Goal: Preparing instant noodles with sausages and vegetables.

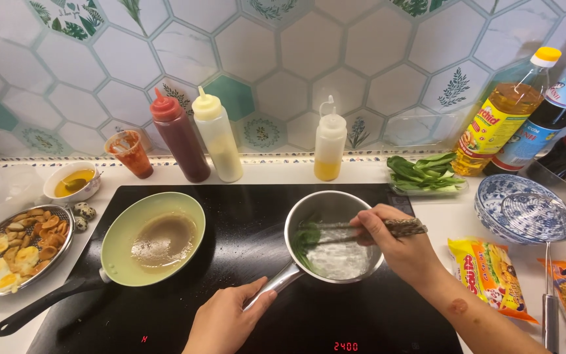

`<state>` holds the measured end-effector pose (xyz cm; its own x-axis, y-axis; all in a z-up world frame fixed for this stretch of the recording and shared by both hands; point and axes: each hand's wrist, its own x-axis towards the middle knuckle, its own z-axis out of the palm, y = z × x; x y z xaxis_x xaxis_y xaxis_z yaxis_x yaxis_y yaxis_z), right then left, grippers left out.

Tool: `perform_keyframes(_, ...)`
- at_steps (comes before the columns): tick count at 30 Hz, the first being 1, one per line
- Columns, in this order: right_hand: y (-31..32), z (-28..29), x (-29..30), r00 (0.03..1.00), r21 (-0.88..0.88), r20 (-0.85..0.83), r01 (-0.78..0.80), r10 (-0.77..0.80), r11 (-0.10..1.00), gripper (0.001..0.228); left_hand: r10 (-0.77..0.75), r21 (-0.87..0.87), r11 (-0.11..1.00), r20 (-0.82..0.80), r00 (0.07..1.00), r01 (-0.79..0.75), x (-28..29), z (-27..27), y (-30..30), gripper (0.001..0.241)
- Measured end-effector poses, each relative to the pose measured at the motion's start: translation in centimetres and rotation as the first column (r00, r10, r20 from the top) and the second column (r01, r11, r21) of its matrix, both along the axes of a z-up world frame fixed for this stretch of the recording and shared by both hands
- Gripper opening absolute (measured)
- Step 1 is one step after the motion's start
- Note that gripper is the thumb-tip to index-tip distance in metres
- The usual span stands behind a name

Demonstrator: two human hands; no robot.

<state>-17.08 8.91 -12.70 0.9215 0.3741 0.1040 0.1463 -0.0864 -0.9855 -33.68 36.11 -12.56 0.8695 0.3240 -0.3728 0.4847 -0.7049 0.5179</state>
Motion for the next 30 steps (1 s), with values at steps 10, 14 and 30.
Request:
perform_keyframes(10,-0.2,-0.6,2.0,0.998,-0.175,-0.066,-0.024,0.013,0.984,0.025,0.005,-0.006,1.0,0.005,1.0,-0.004,0.1,0.1,0.0,0.05)
perform_keyframes(14,-0.5,2.7,1.2,0.991,-0.089,-0.132,0.002,-0.014,0.996,0.025,0.001,-0.01,1.0,0.006,1.0,-0.001,0.0,0.0,0.0,0.053)
perform_keyframes(30,-1.3,3.0,0.6,0.979,-0.201,0.201,0.069,-0.028,0.977,0.023,-0.001,-0.002,1.0,-0.018,1.0,0.001,0.3,-0.4,0.0,0.053)
